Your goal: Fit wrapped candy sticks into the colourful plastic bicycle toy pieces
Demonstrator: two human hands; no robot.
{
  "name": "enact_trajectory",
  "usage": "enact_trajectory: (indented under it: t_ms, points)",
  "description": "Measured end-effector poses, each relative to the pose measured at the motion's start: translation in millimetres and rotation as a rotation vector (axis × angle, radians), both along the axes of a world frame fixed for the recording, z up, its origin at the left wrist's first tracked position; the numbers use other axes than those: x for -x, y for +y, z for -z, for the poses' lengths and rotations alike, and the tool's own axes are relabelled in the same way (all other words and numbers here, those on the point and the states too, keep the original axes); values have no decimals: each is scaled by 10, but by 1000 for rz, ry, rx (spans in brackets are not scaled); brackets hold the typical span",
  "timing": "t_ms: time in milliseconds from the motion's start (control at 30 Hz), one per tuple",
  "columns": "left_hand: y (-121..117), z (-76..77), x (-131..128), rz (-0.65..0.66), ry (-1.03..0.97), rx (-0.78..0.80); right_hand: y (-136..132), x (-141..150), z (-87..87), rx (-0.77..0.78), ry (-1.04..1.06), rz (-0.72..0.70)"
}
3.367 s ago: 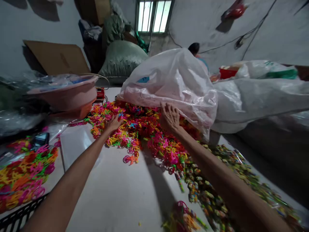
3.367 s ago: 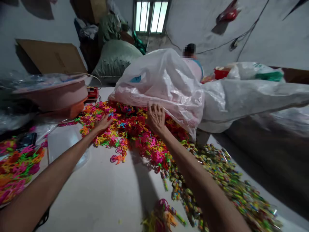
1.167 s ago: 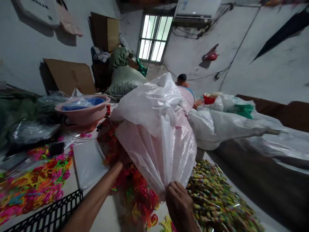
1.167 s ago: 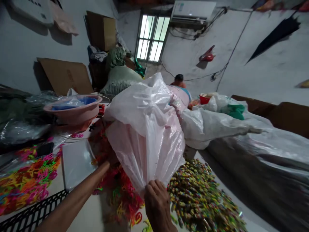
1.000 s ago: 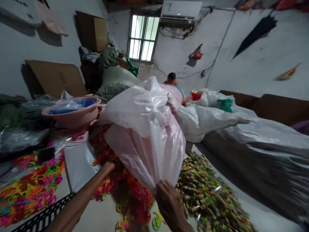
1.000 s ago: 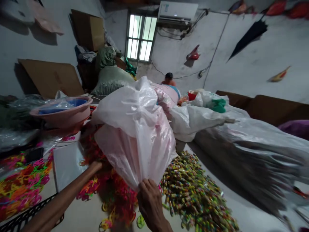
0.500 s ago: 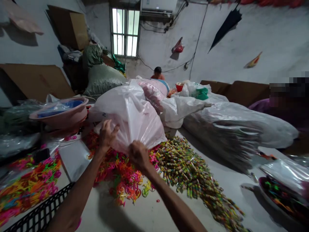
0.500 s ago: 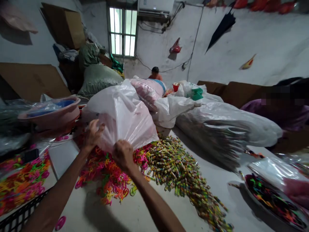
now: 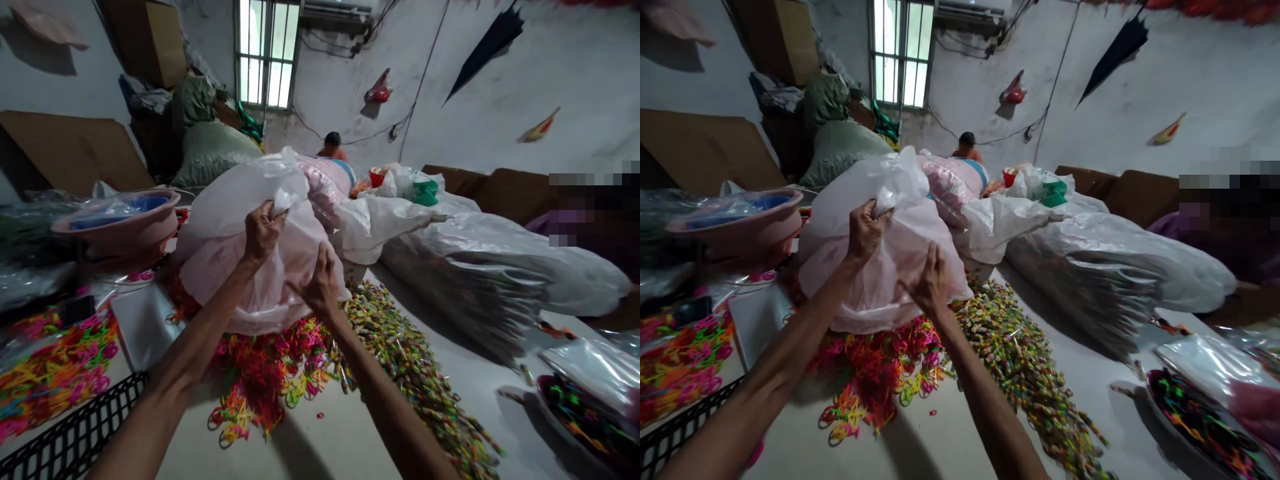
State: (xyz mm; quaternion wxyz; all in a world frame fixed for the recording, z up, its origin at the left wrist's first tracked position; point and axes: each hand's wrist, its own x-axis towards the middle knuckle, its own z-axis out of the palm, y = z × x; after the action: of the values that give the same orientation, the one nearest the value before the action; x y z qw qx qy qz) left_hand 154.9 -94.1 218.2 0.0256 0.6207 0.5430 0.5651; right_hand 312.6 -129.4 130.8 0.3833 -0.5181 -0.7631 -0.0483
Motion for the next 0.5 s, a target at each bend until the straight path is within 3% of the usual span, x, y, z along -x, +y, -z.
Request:
enact_trajectory:
  t_ms: [100,200,267,367,433,500]
  points:
    - [-238,-31,-75,104,97,-67,435,108,-431,35,-4,-12]
    - [-605,222,-81,12,188,-87,776,113,-772,188,203,-95]
    - [-873,576,-76,-64,288,-61,920,97,-1004,155,482,-55]
    - [-1139,1298,-127,86,540,154,984,205,-1388,32,793,-140]
    - [-1165,1760,-191,192,656,329,913,381,-1606,-19,832,-259]
    - [-1091,2095,-247,228,712,412,744,573,-1726,-32,759,-355]
